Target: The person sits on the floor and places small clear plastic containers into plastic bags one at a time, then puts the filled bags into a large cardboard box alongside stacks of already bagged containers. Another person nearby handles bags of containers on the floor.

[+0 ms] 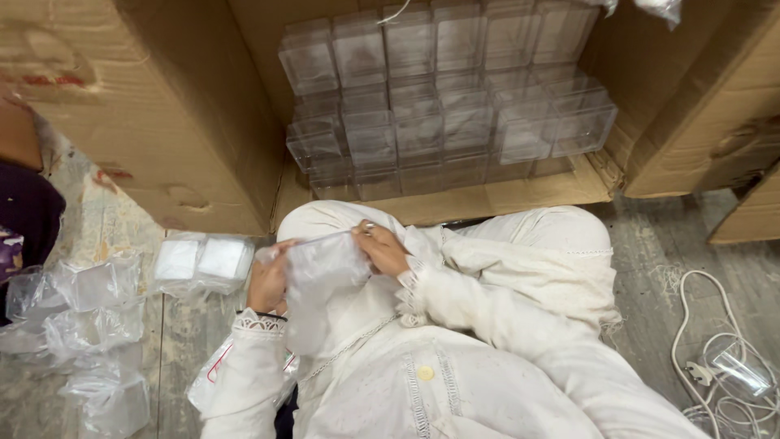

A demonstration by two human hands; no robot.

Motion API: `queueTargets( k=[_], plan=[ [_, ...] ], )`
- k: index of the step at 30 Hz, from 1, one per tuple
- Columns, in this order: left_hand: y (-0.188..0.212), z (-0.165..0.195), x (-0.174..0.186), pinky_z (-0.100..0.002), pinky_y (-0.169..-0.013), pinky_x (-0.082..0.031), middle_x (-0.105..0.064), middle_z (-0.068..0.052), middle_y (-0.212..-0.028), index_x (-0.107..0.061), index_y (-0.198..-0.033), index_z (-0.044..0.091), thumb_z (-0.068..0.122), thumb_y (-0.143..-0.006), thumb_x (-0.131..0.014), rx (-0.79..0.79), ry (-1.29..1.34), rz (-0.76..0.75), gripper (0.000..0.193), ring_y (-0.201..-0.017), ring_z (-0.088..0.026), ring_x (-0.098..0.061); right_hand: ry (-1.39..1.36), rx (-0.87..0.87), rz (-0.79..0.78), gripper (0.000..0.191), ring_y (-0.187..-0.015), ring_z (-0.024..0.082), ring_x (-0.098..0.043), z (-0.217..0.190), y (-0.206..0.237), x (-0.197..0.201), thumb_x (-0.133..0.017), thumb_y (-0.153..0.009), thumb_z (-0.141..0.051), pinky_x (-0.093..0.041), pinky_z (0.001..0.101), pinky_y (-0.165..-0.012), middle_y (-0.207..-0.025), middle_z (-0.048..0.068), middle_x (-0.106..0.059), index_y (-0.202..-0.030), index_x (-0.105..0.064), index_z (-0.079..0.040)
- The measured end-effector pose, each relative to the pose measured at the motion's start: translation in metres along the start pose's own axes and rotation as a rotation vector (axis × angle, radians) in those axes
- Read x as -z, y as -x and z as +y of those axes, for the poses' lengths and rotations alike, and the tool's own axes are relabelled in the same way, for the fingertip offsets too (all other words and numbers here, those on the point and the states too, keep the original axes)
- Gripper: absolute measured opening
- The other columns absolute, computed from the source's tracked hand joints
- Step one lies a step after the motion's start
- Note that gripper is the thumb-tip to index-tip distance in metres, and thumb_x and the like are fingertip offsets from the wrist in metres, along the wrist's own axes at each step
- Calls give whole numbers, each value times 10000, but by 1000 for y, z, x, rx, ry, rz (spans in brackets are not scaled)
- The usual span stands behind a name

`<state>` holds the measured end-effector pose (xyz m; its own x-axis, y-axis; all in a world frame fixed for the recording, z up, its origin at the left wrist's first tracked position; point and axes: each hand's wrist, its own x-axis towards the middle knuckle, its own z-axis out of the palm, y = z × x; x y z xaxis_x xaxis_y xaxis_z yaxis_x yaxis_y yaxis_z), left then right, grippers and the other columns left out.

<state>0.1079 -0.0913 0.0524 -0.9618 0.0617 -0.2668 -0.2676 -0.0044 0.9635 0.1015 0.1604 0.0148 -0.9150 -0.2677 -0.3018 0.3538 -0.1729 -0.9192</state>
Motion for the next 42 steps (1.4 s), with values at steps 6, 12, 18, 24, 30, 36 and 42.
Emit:
queueTargets(
  k=[6,12,18,24,30,36,42],
  plan=[
    [7,-65,38,-332,-734,-524,-717,-93,-1052,-624,-1285,-49,427,-999,-613,305,319,-106,555,-874,-177,-656,730,349,-22,243,-546,261,-589,-9,-24,-18,-596,-1034,-286,-463,398,-580,-633,130,-619,-977,-661,-59],
    [18,-123,5,-331,-923,-557,-699,-63,-1230,-559,-1396,-2,350,-931,-692,378,-20,-699,598,-1093,-174,-658,727,522,-167,212,-676,322,-663,2,-13,-15,-669,-994,-279,-523,406,-654,-762,155,-671,-999,-709,-71],
    [-5,-102,142,-394,-849,-594,-547,-95,-1438,-491,-1510,113,470,-977,-564,367,10,-87,646,-1170,-219,-626,1246,469,560,509,-1157,369,-627,-68,-35,144,-849,-837,-349,-513,465,-980,-1227,199,-643,-1179,-629,-43],
    [2,-103,168,-425,-646,-384,-267,-463,-1326,-696,-1455,129,781,-874,-639,586,-233,340,875,-769,-304,-395,1903,412,602,1099,-1467,376,-370,-117,-7,296,-912,-644,-439,-206,708,-1139,-1574,203,-389,-1538,-417,-34],
    [-23,-104,135,-403,-768,-460,-665,-333,-1067,-704,-1238,-61,711,-856,-707,510,-953,443,862,-894,-314,-600,2026,424,482,1017,-1409,313,-474,-126,-26,298,-927,-562,-491,-201,751,-1138,-1479,152,-511,-1377,-504,-53],
    [-8,-47,120,-300,-690,-467,-764,-134,-1084,-662,-1300,-3,446,-986,-579,-28,-360,364,554,-935,-200,-701,1784,522,379,786,-1331,368,-515,-129,-24,285,-906,-688,-426,-359,566,-1150,-1376,147,-567,-1298,-543,-90],
    [-18,33,2,-245,-667,-475,-725,-84,-1086,-606,-1343,7,404,-1115,-404,-95,355,-60,501,-859,-119,-639,1331,793,107,640,-1273,379,-554,-125,-70,207,-887,-755,-361,-360,522,-1107,-1305,139,-616,-1244,-577,-87]
  ],
)
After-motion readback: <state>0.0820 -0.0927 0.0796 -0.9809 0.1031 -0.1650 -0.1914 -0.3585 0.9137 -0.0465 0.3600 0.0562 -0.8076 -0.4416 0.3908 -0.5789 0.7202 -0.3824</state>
